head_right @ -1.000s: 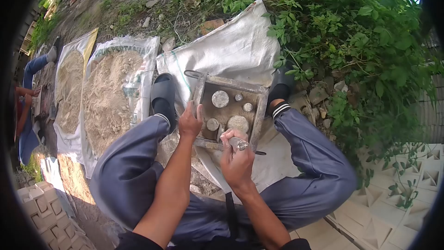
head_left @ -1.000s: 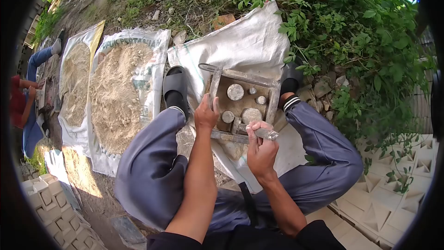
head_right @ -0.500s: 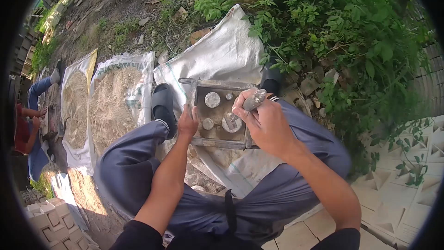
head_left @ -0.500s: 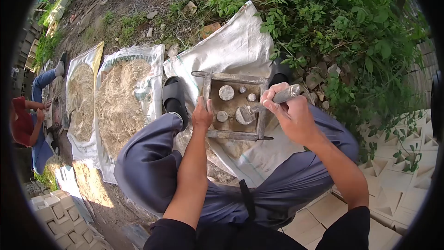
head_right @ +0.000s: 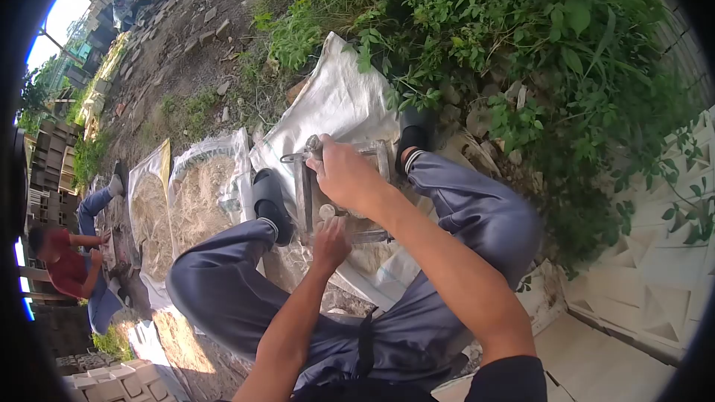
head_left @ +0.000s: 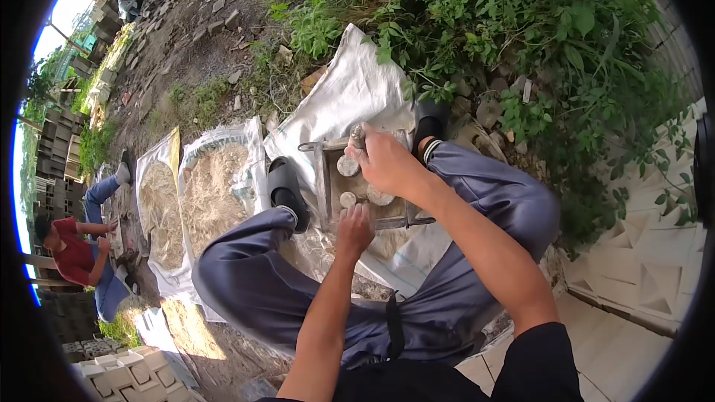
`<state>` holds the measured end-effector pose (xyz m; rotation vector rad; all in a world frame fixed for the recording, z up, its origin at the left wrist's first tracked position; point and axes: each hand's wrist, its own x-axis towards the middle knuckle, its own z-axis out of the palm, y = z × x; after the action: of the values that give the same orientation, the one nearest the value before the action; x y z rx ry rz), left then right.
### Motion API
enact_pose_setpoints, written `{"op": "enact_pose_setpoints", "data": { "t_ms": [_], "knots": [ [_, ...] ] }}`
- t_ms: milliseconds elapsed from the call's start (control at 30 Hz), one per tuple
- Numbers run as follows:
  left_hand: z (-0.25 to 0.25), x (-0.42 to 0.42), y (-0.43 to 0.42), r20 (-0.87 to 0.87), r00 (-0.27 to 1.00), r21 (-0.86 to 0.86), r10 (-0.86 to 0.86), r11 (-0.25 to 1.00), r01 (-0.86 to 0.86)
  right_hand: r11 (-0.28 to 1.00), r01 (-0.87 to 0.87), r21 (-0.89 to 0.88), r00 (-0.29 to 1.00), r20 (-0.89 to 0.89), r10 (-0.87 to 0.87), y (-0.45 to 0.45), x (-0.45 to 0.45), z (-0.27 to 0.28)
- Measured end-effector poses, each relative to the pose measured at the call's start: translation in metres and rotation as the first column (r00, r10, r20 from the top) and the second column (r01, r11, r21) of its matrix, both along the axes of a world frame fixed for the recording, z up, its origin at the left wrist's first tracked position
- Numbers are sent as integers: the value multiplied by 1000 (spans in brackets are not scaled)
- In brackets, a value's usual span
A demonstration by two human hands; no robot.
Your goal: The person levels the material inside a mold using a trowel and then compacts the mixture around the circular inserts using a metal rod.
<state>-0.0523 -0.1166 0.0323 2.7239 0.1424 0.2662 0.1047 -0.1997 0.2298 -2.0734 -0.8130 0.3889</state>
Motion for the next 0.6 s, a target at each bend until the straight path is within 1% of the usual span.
{"op": "enact_pose_setpoints", "data": {
  "t_ms": [33, 67, 133, 167, 233, 267, 333, 467, 533, 567, 600],
  "knots": [
    [-7, -4, -11, -100, 993, -31, -60, 998, 57, 1000, -11, -18, 999, -50, 10, -1, 1, 1],
    [-15, -6, -22, -98, 993, -26, -59, 998, 57, 1000, -11, -12, 999, -47, 11, -1, 2, 2],
    [-19, -5, -37, -118, 974, 108, 196, 977, -183, 1000, -17, -17, 999, -51, 16, 0, 2, 8],
    [-22, -5, -36, -121, 973, 118, 195, 976, -181, 1000, -14, -8, 998, -56, 14, 1, 1, 10],
    [-23, 0, -39, -202, 954, 97, 221, 974, -205, 991, -56, -122, 998, -47, 50, 3, 2, 15],
    [-24, 2, -39, -206, 954, 95, 218, 975, -202, 991, -53, -124, 998, -50, 47, 4, 2, 14],
    [-24, 6, -38, -376, 897, 58, 233, 972, -228, 997, -43, -71, 999, -6, 43, 5, -1, 12],
    [-27, 7, -34, -406, 889, 3, 213, 973, -232, 994, -60, -90, 998, 9, 61, 7, -4, 13],
    [-28, 7, -34, -316, 921, -1, 227, 971, -240, 993, -54, -106, 999, -8, 54, 8, -3, 13],
    [-29, 7, -30, -312, 921, 2, 232, 970, -244, 993, -58, -103, 998, -5, 58, 9, -2, 14],
    [-23, 9, -26, -312, 924, -38, 221, 969, -245, 993, -66, -94, 997, -33, 63, 9, 0, 15]
  ]
}}
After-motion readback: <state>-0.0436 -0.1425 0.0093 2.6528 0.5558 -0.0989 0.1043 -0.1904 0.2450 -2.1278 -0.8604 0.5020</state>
